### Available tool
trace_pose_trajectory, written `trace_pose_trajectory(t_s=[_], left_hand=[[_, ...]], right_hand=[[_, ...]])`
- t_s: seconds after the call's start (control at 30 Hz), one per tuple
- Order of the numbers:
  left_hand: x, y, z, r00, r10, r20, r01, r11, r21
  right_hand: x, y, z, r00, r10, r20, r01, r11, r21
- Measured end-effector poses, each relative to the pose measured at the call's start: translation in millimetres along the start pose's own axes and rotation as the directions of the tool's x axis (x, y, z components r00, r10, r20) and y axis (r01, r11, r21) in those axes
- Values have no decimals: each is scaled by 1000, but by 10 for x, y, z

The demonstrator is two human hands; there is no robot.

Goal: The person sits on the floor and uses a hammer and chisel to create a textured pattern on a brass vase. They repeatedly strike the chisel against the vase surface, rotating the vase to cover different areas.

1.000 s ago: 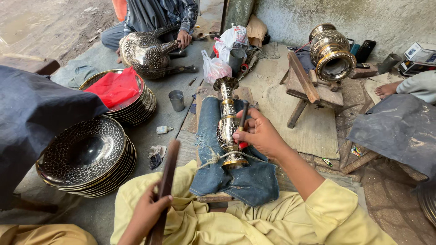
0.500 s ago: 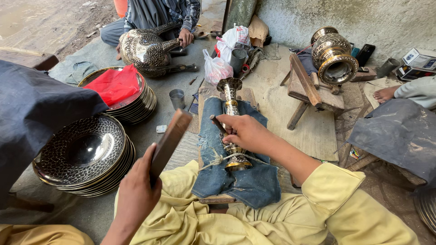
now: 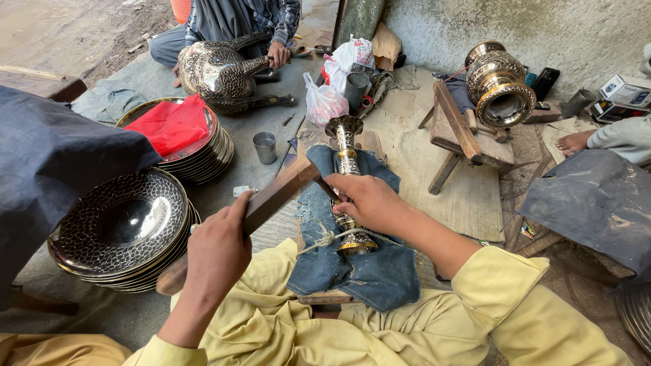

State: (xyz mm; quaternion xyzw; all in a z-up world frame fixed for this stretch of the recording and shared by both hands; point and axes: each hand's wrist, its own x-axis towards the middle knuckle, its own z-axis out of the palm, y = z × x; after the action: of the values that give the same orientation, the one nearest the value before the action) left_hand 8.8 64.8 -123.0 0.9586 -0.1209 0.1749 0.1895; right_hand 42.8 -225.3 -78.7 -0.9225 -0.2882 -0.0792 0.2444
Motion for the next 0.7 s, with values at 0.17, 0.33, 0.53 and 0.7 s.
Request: trace_pose_trajectory(t_s=[0.17,0.33,0.53,0.7], left_hand=[[-5,42,-6,995,4,-100,-20,987,-160],[1,105,-54,992,4,-126,-32,976,-214],[-6,131,-60,985,-2,-174,-44,965,-258],[15,136,-12,996,-19,-89,10,995,-101]], right_hand=[[-49,21,19,1000,24,-13,-24,1000,8],[-86,39,4,999,-10,-40,11,1000,25],[-92,45,-5,999,8,-38,-7,1000,20],[-94,53,1,999,2,-49,1,999,50]])
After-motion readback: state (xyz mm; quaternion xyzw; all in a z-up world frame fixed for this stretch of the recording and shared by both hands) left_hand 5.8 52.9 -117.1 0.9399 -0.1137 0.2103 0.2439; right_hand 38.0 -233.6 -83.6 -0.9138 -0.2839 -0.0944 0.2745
